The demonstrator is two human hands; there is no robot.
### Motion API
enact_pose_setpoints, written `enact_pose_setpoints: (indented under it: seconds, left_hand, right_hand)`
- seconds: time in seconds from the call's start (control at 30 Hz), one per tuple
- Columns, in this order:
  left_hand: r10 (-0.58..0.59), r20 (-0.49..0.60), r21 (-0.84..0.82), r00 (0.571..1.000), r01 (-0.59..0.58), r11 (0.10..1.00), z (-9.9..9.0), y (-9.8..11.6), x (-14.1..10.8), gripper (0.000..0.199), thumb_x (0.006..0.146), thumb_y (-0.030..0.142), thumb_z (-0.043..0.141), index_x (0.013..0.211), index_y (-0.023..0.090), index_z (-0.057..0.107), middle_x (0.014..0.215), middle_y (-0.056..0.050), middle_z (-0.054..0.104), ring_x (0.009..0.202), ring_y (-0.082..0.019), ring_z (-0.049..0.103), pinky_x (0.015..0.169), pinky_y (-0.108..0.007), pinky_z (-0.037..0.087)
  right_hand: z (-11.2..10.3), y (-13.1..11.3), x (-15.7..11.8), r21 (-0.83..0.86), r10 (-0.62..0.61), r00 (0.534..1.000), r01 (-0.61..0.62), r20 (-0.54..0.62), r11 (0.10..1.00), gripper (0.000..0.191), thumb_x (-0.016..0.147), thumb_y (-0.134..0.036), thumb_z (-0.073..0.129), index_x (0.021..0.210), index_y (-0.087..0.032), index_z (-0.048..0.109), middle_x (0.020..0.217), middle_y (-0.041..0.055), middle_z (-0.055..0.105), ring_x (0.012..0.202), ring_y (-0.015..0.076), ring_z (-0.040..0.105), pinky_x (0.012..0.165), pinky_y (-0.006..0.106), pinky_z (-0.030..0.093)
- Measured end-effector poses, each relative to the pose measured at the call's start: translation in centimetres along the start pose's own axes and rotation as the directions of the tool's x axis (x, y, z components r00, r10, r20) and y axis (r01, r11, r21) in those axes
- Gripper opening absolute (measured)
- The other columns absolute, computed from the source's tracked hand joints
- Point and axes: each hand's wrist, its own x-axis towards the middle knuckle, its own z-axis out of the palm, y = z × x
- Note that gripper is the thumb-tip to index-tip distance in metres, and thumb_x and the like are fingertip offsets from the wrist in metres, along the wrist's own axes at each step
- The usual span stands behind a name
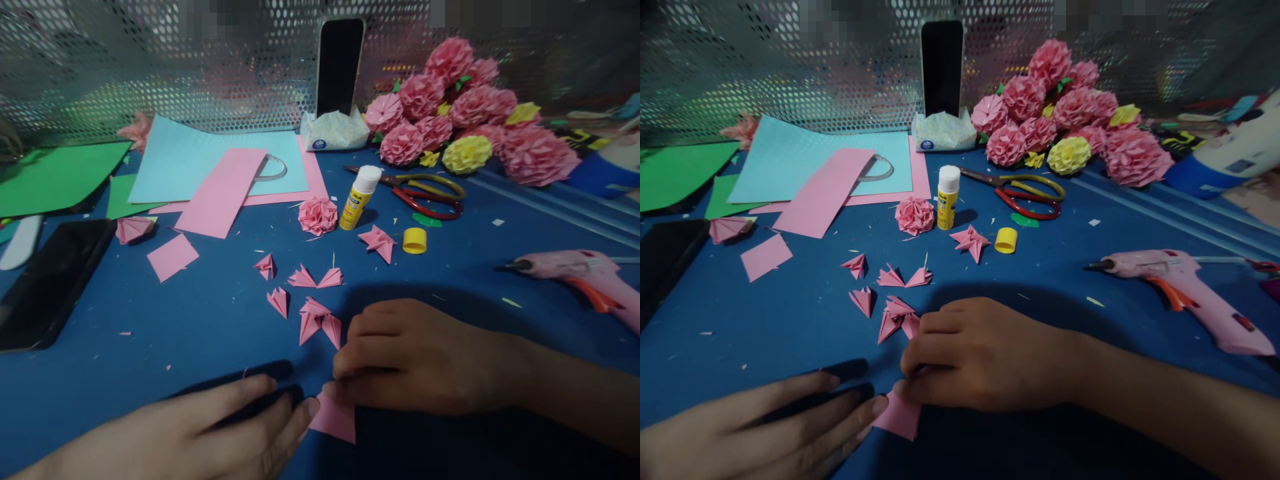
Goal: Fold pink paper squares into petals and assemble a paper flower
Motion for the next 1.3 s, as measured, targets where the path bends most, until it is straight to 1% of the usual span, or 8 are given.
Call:
enact_pose_setpoints:
  seconds: [0.1,0.23,0.43,0.57,0.7,1.03,1.17,1.3]
  left_hand:
    - [0.041,0.019,0.025,0.999,-0.041,0.999,-0.4,-0.2,0.1,0.053,0.092,0.032,0.06,0.141,0.013,0.052,0.153,-0.008,0.042,0.137,-0.021,0.042,0.118,-0.033,0.037]
    - [0.069,-0.031,0.012,0.997,-0.069,0.998,-0.5,-0.6,0.1,0.043,0.095,0.028,0.056,0.136,0.015,0.058,0.143,-0.004,0.054,0.131,-0.019,0.047,0.111,-0.029,0.044]
    - [-0.027,-0.075,-0.071,0.997,0.022,0.997,-0.1,0.0,-0.3,0.033,0.098,0.02,0.052,0.129,0.02,0.063,0.138,0.001,0.058,0.125,-0.015,0.049,0.113,-0.029,0.041]
    - [-0.043,-0.108,-0.095,0.993,0.033,0.995,-0.1,0.4,-0.5,0.03,0.099,0.021,0.053,0.126,0.023,0.065,0.133,0.002,0.062,0.118,-0.015,0.053,0.11,-0.029,0.043]
    - [-0.092,-0.123,-0.126,0.988,0.076,0.989,-0.1,0.2,-0.5,0.029,0.099,0.023,0.055,0.126,0.027,0.065,0.134,0.004,0.062,0.117,-0.014,0.055,0.113,-0.027,0.04]
    - [-0.069,-0.213,-0.166,0.975,0.033,0.986,-1.5,-1.6,0.8,0.036,0.104,0.017,0.038,0.121,0.023,0.069,0.132,0.005,0.064,0.111,-0.011,0.058,0.112,-0.027,0.039]
    - [-0.082,-0.273,-0.154,0.959,0.04,0.987,-1.8,-1.3,1.2,0.038,0.103,0.014,0.036,0.118,0.021,0.071,0.123,0.001,0.069,0.105,-0.015,0.062,0.113,-0.032,0.037]
    - [-0.117,-0.261,-0.192,0.958,0.067,0.979,-2.0,-0.9,2.2,0.04,0.106,0.016,0.032,0.119,0.019,0.07,0.117,0.0,0.071,0.111,-0.015,0.061,0.119,-0.034,0.031]
  right_hand:
    - [-0.1,-0.1,0.1,-0.004,0.012,1.0,-0.012,0.006,1.0,0.013,0.1,-0.018,0.057,0.096,-0.015,0.069,0.104,-0.0012,0.071,0.089,0.0119,0.06,0.072,0.03,0.047]
    - [-0.1,-0.1,0.0,-0.006,0.016,1.0,-0.016,0.0,1.0,0.013,0.1,-0.019,0.057,0.095,-0.014,0.068,0.104,-0.001,0.071,0.089,0.0127,0.061,0.073,0.03,0.046]
    - [-0.2,0.1,0.1,-0.021,-0.003,1.0,0.003,-0.006,1.0,0.014,0.101,-0.02,0.056,0.095,-0.015,0.068,0.105,-0.0012,0.071,0.088,0.0129,0.06,0.073,0.03,0.045]
    - [-0.9,-0.9,0.4,-0.112,-0.009,0.995,0.02,0.101,0.993,0.025,0.104,-0.018,0.047,0.09,-0.017,0.068,0.101,-0.0002,0.07,0.081,0.0152,0.056,0.063,0.034,0.039]
    - [-1.3,-3.1,0.2,-0.215,0.095,0.979,-0.055,0.182,0.975,0.039,0.103,-0.015,0.033,0.087,-0.018,0.069,0.096,0.0034,0.067,0.076,0.0188,0.05,0.063,0.039,0.037]
    - [-1.5,-4.9,-0.4,-0.441,0.201,0.978,-0.153,0.062,0.884,0.021,0.078,-0.006,0.052,0.076,-0.017,0.07,0.074,0.0084,0.066,0.065,0.0227,0.044,0.057,0.039,0.029]
    - [-1.5,-4.1,-0.3,-0.44,0.157,0.984,-0.103,0.088,0.892,0.022,0.085,-0.008,0.051,0.071,-0.017,0.065,0.071,0.0078,0.062,0.067,0.0221,0.044,0.059,0.037,0.026]
    - [-0.8,-2.2,-0.3,-0.368,0.12,0.992,-0.1,0.032,0.924,0.026,0.096,-0.01,0.04,0.082,-0.018,0.06,0.08,0.0046,0.061,0.071,0.02,0.043,0.064,0.035,0.028]
